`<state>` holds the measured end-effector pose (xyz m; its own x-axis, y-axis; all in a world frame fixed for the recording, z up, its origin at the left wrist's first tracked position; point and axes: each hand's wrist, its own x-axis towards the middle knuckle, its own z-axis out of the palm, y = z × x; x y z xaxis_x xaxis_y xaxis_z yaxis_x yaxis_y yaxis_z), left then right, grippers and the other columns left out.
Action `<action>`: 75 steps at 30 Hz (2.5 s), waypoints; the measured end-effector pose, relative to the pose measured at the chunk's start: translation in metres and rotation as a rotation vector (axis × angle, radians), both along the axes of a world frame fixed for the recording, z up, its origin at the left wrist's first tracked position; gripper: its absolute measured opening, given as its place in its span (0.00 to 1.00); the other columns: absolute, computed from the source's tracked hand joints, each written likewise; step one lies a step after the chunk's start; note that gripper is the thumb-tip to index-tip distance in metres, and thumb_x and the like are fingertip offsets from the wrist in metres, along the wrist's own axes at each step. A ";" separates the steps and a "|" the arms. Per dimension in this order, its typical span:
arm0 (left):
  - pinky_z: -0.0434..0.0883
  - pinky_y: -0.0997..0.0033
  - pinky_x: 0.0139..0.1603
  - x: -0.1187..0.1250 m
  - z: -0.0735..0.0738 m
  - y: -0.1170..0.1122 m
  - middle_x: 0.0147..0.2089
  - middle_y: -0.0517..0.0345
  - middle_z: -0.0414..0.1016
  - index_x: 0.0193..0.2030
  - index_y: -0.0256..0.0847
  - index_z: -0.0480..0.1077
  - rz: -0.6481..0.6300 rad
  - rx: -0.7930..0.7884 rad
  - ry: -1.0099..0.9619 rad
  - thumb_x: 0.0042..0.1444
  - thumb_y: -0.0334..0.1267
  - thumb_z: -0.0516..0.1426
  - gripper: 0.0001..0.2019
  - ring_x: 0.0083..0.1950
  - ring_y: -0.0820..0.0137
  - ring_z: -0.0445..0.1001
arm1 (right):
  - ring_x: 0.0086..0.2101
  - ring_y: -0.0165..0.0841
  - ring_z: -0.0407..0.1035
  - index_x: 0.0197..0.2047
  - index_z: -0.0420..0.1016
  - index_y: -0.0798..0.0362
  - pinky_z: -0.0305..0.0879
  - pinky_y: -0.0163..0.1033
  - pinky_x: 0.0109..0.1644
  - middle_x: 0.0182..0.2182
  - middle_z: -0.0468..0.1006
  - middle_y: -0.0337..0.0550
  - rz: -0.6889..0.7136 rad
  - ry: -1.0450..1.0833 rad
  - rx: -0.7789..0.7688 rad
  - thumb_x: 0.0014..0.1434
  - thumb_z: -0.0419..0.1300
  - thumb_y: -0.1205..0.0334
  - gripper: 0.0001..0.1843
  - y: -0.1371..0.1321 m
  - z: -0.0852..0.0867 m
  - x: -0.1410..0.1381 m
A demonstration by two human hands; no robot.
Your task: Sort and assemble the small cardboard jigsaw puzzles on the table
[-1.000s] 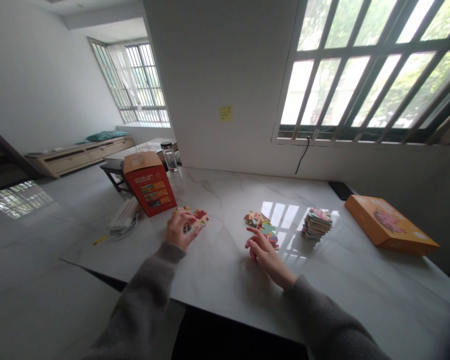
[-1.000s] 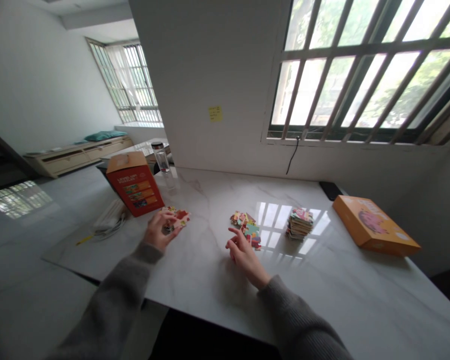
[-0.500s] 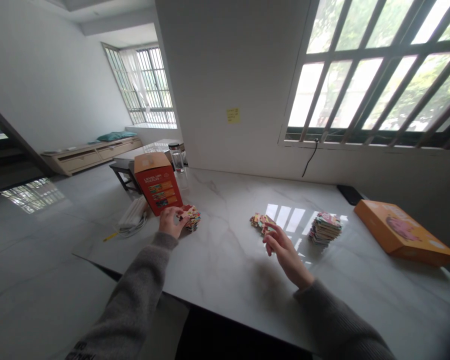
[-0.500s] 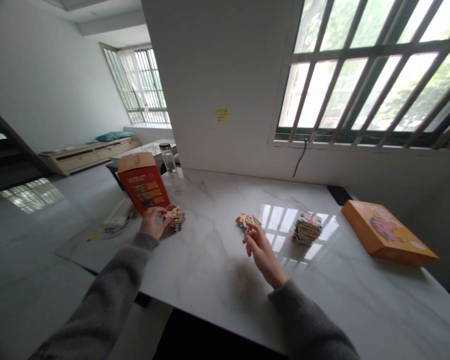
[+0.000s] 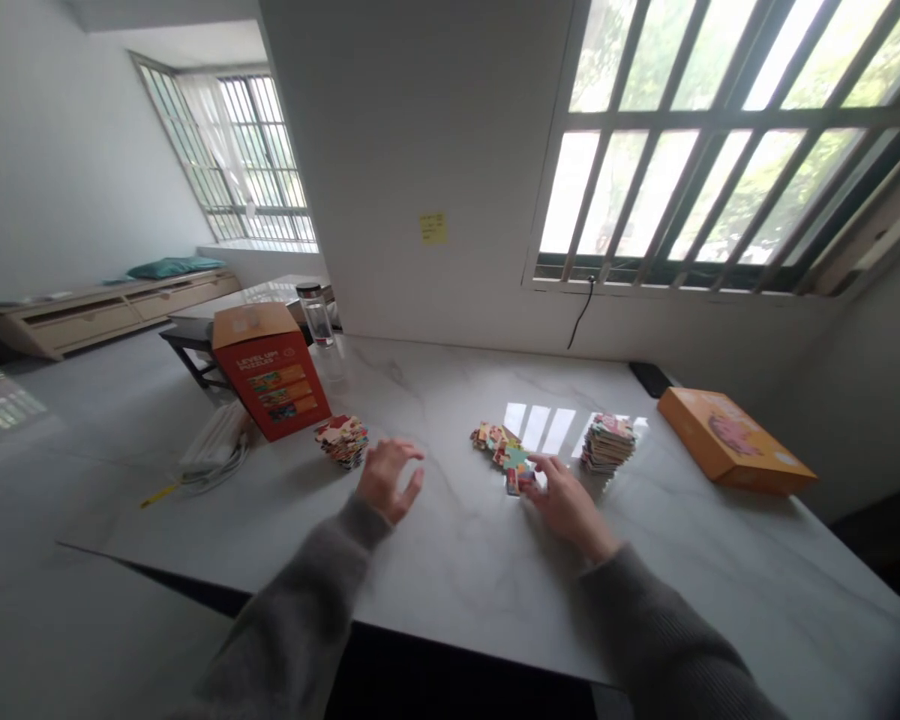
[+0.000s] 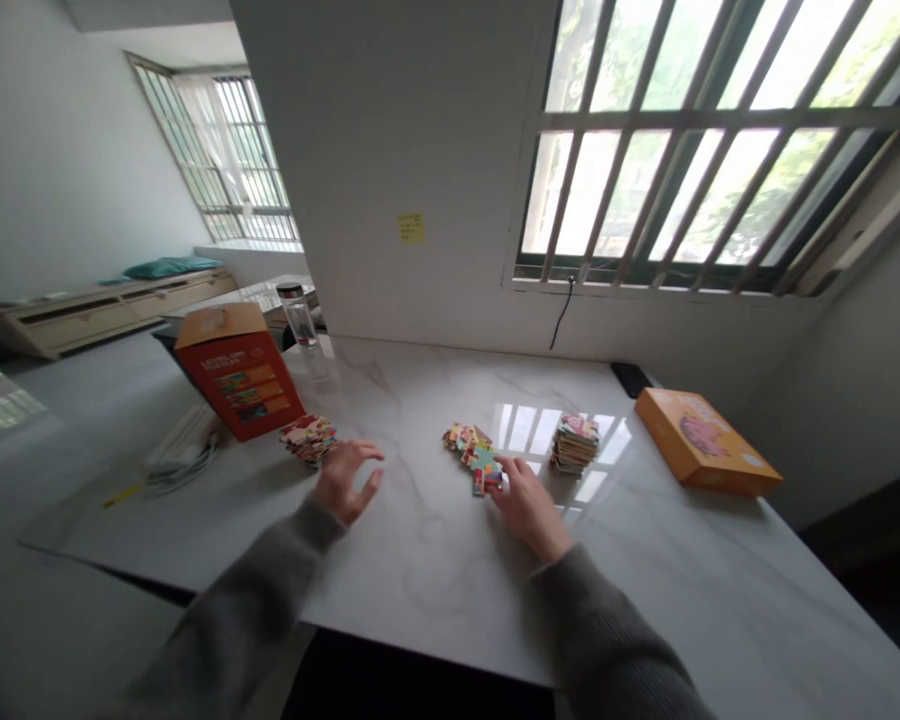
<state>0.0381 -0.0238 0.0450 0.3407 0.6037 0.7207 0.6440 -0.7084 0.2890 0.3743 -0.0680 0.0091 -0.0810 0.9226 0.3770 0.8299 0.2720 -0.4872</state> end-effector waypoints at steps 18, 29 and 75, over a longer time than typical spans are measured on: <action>0.64 0.68 0.37 0.132 -0.025 0.016 0.33 0.57 0.79 0.36 0.40 0.77 -0.303 -0.767 -0.190 0.54 0.44 0.62 0.10 0.29 0.71 0.69 | 0.35 0.31 0.69 0.50 0.68 0.49 0.72 0.40 0.42 0.41 0.70 0.42 0.250 0.249 0.129 0.59 0.55 0.75 0.18 -0.005 0.015 -0.024; 0.61 0.75 0.26 0.139 -0.025 0.014 0.26 0.58 0.76 0.29 0.38 0.66 -0.493 -1.174 -0.842 0.34 0.52 0.72 0.26 0.23 0.77 0.66 | 0.51 0.43 0.67 0.52 0.72 0.44 0.70 0.54 0.54 0.50 0.72 0.48 0.169 0.132 0.348 0.60 0.65 0.64 0.17 -0.011 0.030 -0.024; 0.60 0.76 0.20 0.125 -0.021 0.018 0.23 0.63 0.71 0.36 0.36 0.70 -0.436 -1.052 -0.908 0.46 0.45 0.63 0.15 0.19 0.78 0.63 | 0.49 0.42 0.67 0.52 0.71 0.48 0.66 0.50 0.53 0.48 0.76 0.47 0.130 -0.202 0.049 0.61 0.62 0.65 0.16 0.028 0.002 0.008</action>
